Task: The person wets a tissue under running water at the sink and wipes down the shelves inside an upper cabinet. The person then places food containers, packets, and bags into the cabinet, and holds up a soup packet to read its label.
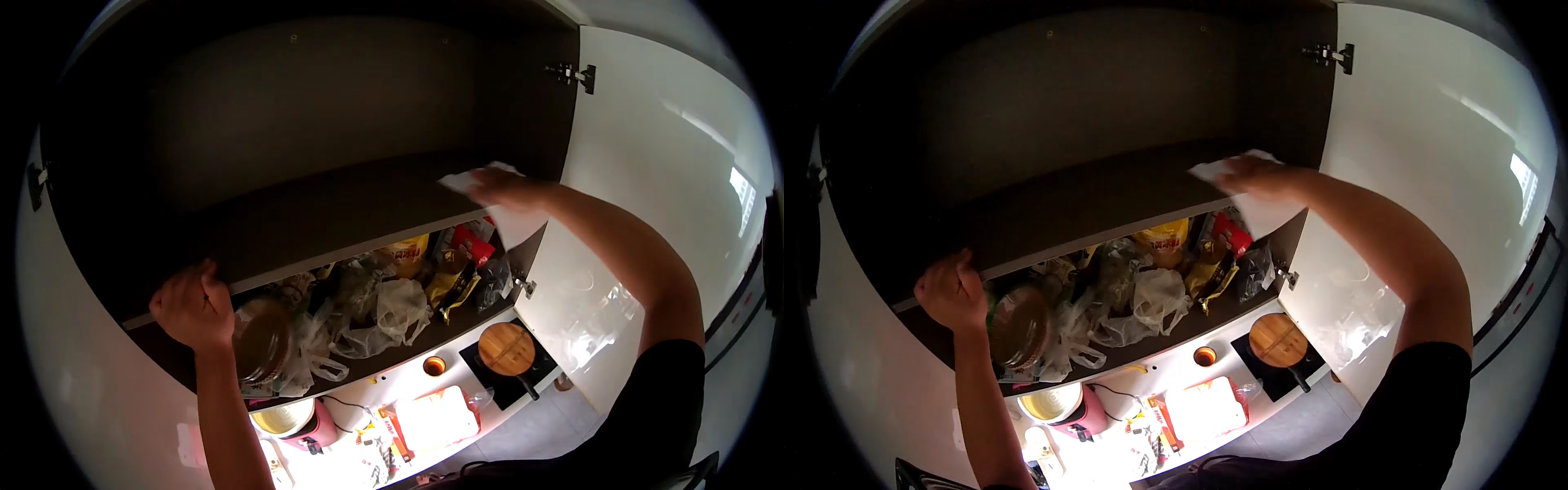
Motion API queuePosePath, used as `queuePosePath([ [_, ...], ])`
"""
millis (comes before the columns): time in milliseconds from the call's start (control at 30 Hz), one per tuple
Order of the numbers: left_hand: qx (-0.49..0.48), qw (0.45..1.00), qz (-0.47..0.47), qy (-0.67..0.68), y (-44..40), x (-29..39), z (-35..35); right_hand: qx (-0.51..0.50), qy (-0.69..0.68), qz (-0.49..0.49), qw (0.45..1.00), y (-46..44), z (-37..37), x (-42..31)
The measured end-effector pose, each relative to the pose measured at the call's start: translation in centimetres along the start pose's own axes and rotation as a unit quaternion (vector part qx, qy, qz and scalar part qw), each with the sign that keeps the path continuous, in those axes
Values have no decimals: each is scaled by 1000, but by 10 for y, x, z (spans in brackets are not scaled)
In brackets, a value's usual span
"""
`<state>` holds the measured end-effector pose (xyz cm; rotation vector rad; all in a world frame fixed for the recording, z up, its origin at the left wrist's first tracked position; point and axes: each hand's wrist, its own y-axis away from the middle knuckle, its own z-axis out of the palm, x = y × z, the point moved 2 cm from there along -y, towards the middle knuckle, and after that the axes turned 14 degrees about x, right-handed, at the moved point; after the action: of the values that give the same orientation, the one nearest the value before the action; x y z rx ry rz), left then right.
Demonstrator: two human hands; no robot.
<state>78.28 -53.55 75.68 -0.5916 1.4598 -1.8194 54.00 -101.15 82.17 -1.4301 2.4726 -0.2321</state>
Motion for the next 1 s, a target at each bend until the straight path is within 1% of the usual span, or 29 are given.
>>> queuePosePath([
  [33, -2, 1000, 1, -5, 0, 0, 0, 2, 10, 23, 1000, -12, 0, 27],
  [67, -3, 1000, 2, -12, 1, -2, 0, 1, 11, 18, 1000, -18, -3, 28],
  [133, -7, 1000, 2, -10, 1, -2, -1, 11, 13, 108, 994, -34, -3, 27],
  [167, -9, 1000, 4, -2, -2, -2, -1, -18, -37, 115, 993, -40, -6, 21],
  [200, -12, 1000, 3, -17, -1, -3, 1, -49, -86, 117, 988, -50, -9, 16],
  [233, 17, 999, 32, -16, 2, -5, 3, -106, -145, 78, 981, -85, 4, 34],
  [267, 48, 997, 60, -21, 4, -9, 4, -115, -141, 53, 982, -105, 7, 40],
  [333, 29, 999, 18, 0, 5, -10, 3, -98, -217, 63, 969, -143, 24, 23],
  [367, 14, 1000, 1, 8, 4, -10, 0, -80, -222, 60, 970, -154, 26, 8],
  [467, -21, 998, -51, 38, 5, -11, -1, -1, -148, 22, 989, -158, 29, -72],
  [533, -2, 996, -65, 55, 1, -10, -4, 50, -91, -18, 994, -139, 40, -149],
  [600, -67, 990, -90, 81, 5, -12, -10, 69, -76, -70, 992, -133, 55, -230],
  [633, -65, 992, -88, 67, 3, -13, -17, 61, -82, -97, 990, -131, 65, -271],
  [700, -41, 982, -77, 166, 2, -16, -39, 11, -101, -155, 983, -148, 95, -352],
  [733, -42, 985, -77, 150, 8, -21, -59, -23, -123, -181, 975, -150, 106, -394],
  [767, -89, 977, -116, 156, 18, -22, -85, -57, -145, -207, 966, -153, 114, -429],
  [800, -135, 966, -153, 161, 29, -23, -110, -60, -149, -222, 962, -169, 128, -457],
  [833, -134, 960, -168, 179, 42, -26, -132, -112, -227, -297, 921, -186, 147, -489],
  [867, -134, 954, -183, 197, 56, -28, -153, -165, -302, -365, 865, -191, 155, -517],
  [900, -135, 956, -182, 185, 69, -27, -174, -169, -305, -374, 859, -190, 154, -543],
  [967, -185, 932, -238, 203, 87, -24, -208, -185, -263, -370, 872, -183, 154, -585],
  [1000, -196, 933, -232, 193, 85, -23, -223, -188, -267, -376, 867, -182, 157, -599],
])
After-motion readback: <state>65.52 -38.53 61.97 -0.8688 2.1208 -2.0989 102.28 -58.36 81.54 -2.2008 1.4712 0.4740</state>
